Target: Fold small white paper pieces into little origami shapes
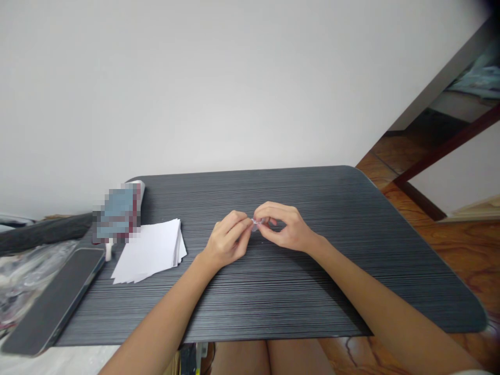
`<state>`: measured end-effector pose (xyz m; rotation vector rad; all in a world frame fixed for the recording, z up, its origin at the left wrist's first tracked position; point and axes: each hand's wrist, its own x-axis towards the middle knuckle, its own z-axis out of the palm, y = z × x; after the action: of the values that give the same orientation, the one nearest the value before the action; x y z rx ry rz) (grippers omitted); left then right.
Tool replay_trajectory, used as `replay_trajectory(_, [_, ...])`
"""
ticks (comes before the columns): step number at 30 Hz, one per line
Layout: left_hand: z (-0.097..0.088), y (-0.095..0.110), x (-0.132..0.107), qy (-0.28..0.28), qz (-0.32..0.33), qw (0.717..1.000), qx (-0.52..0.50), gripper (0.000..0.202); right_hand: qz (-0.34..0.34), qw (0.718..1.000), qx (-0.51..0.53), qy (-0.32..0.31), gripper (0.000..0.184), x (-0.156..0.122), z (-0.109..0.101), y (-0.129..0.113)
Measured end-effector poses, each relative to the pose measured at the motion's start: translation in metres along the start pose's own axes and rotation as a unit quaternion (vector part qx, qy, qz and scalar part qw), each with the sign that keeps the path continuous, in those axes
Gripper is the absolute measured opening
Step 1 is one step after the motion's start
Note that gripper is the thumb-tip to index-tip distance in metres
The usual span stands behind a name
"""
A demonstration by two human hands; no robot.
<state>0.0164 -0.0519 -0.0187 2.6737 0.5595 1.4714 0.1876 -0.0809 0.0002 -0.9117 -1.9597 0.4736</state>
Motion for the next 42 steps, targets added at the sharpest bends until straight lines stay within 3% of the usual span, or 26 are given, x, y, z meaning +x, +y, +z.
replay_trajectory(15, [-0.0008,0.0035,0.0019,-0.003,-0.016,1.0,-0.01,0.014,0.033,0.998,0.009,-0.047,0.006,0.0018,-0.0057,-0.0054])
replay_trajectory(28, [-0.0024,0.004,0.0046,-0.005,-0.029,0.999,-0.026,0.016,0.028,0.999,0.005,-0.036,0.007,0.0007,-0.0036,-0.0031])
replay_trajectory(38, [-0.003,0.0047,0.0085,0.034,-0.045,0.998,-0.035,0.017,0.025,0.999,0.026,-0.011,0.011,0.0008,-0.0039,-0.0006])
replay_trajectory(42, [-0.003,0.0054,0.0084,0.052,-0.086,0.994,-0.052,0.017,0.024,0.998,0.055,0.008,0.012,0.0017,-0.0045,-0.0011])
